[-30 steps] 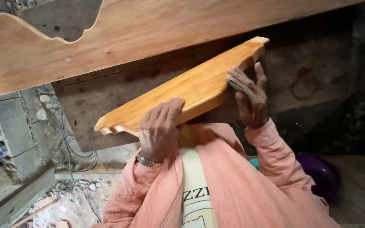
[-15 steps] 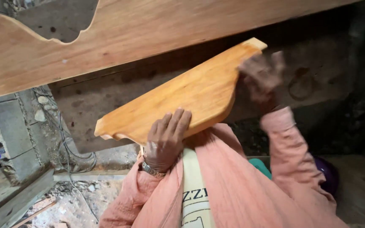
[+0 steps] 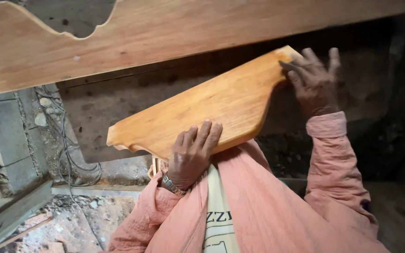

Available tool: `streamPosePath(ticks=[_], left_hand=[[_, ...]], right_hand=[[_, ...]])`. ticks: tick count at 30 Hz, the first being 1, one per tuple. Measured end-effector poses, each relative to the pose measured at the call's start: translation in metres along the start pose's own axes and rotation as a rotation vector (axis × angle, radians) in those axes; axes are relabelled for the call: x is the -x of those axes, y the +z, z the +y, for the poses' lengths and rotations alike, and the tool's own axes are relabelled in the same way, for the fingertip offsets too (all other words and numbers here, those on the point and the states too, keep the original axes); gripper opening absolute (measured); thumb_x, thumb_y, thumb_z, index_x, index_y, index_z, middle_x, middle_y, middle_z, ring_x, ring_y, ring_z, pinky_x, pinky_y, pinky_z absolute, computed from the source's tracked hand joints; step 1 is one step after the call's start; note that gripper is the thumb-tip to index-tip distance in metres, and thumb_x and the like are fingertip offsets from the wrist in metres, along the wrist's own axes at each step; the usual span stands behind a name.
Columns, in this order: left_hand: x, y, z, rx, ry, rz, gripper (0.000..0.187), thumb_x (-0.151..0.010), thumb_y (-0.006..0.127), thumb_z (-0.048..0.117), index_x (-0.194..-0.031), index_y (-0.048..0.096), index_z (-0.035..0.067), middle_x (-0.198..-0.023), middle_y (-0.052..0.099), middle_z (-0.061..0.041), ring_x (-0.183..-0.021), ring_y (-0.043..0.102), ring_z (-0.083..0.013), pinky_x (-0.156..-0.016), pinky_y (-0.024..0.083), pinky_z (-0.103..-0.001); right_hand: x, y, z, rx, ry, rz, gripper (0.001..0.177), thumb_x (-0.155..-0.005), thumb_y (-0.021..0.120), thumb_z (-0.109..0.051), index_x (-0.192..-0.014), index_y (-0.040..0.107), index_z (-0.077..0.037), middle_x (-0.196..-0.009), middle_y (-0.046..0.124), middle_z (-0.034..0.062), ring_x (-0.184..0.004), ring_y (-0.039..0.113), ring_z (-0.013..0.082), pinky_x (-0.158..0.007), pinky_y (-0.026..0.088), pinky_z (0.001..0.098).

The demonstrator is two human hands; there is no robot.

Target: The person sands a curved wooden piece using a sanding block. They hold the wood with one hand and rub the sanding block along the edges and flat surfaces to smooth the material.

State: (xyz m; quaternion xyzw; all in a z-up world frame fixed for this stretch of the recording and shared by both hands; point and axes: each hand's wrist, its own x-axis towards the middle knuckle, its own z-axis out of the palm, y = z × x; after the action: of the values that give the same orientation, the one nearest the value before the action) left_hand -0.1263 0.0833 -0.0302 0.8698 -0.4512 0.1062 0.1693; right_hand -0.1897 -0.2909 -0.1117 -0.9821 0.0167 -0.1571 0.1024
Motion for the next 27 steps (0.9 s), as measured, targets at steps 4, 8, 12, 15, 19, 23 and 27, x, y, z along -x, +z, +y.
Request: streamPosePath(ticks=[4, 8, 12, 15, 19, 23, 27], left_hand=[[0.006, 0.011, 0.000, 0.011, -0.016, 0.008, 0.035, -0.108, 0.049, 0.031, -0.136, 0.065, 0.019, -0.125, 0.070, -0.011, -0.098, 0.067, -0.0329, -0.087, 0.055, -0.042], [0.012, 0.010, 0.006, 0.081, -0.043, -0.023, 0.036, -0.107, 0.050, 0.030, -0.138, 0.064, 0.019, -0.128, 0.069, -0.012, -0.109, 0.067, -0.0379, -0.095, 0.054, -0.047], [0.015, 0.013, 0.005, 0.064, -0.032, -0.038, 0.038, -0.107, 0.049, 0.030, -0.142, 0.063, 0.022, -0.132, 0.069, -0.011, -0.116, 0.066, -0.0391, -0.101, 0.053, -0.050], [0.018, 0.016, 0.004, 0.071, -0.044, -0.021, 0.037, -0.108, 0.049, 0.028, -0.141, 0.063, 0.022, -0.132, 0.069, -0.012, -0.117, 0.066, -0.0394, -0.103, 0.051, -0.051], [0.024, 0.021, 0.002, 0.019, -0.029, -0.039, 0.039, -0.107, 0.048, 0.031, -0.143, 0.062, 0.026, -0.132, 0.069, -0.010, -0.118, 0.066, -0.0386, -0.104, 0.051, -0.052], [0.024, 0.018, -0.001, -0.011, 0.010, -0.061, 0.039, -0.105, 0.052, 0.032, -0.143, 0.062, 0.029, -0.132, 0.068, -0.009, -0.118, 0.066, -0.0372, -0.102, 0.053, -0.051], [0.027, 0.023, 0.002, -0.007, -0.013, -0.043, 0.038, -0.105, 0.054, 0.032, -0.142, 0.062, 0.029, -0.131, 0.069, -0.010, -0.117, 0.067, -0.0375, -0.101, 0.053, -0.052]], right_hand=[[-0.011, -0.010, -0.029, 0.148, -0.082, 0.031, 0.015, -0.104, 0.077, -0.035, -0.115, 0.084, -0.026, -0.115, 0.074, 0.0014, -0.113, 0.068, 0.0238, -0.120, 0.040, 0.0522], [-0.015, -0.032, -0.053, -0.062, -0.124, -0.032, 0.015, -0.098, 0.076, -0.041, -0.107, 0.082, -0.030, -0.106, 0.068, -0.0029, -0.105, 0.065, 0.0192, -0.114, 0.041, 0.0447], [-0.016, -0.019, -0.012, 0.100, -0.131, -0.089, 0.017, -0.106, 0.069, -0.030, -0.119, 0.081, -0.032, -0.112, 0.070, -0.0039, -0.113, 0.065, 0.0163, -0.118, 0.034, 0.0423], [-0.009, 0.004, 0.011, 0.202, -0.078, -0.025, 0.013, -0.111, 0.072, -0.041, -0.113, 0.082, -0.033, -0.111, 0.066, -0.0066, -0.107, 0.064, 0.0172, -0.107, 0.039, 0.0396], [-0.025, -0.023, -0.049, 0.016, -0.149, -0.024, 0.020, -0.105, 0.067, -0.039, -0.089, 0.079, -0.037, -0.092, 0.066, -0.0067, -0.092, 0.065, 0.0210, -0.097, 0.046, 0.0406], [-0.023, -0.031, -0.048, -0.046, -0.126, -0.057, 0.013, -0.102, 0.072, -0.036, -0.094, 0.079, -0.029, -0.097, 0.068, -0.0050, -0.095, 0.065, 0.0188, -0.098, 0.044, 0.0361], [0.005, 0.004, 0.012, 0.123, -0.019, -0.034, 0.016, -0.109, 0.072, -0.043, -0.102, 0.077, -0.030, -0.107, 0.068, -0.0092, -0.104, 0.062, 0.0159, -0.106, 0.038, 0.0347]])
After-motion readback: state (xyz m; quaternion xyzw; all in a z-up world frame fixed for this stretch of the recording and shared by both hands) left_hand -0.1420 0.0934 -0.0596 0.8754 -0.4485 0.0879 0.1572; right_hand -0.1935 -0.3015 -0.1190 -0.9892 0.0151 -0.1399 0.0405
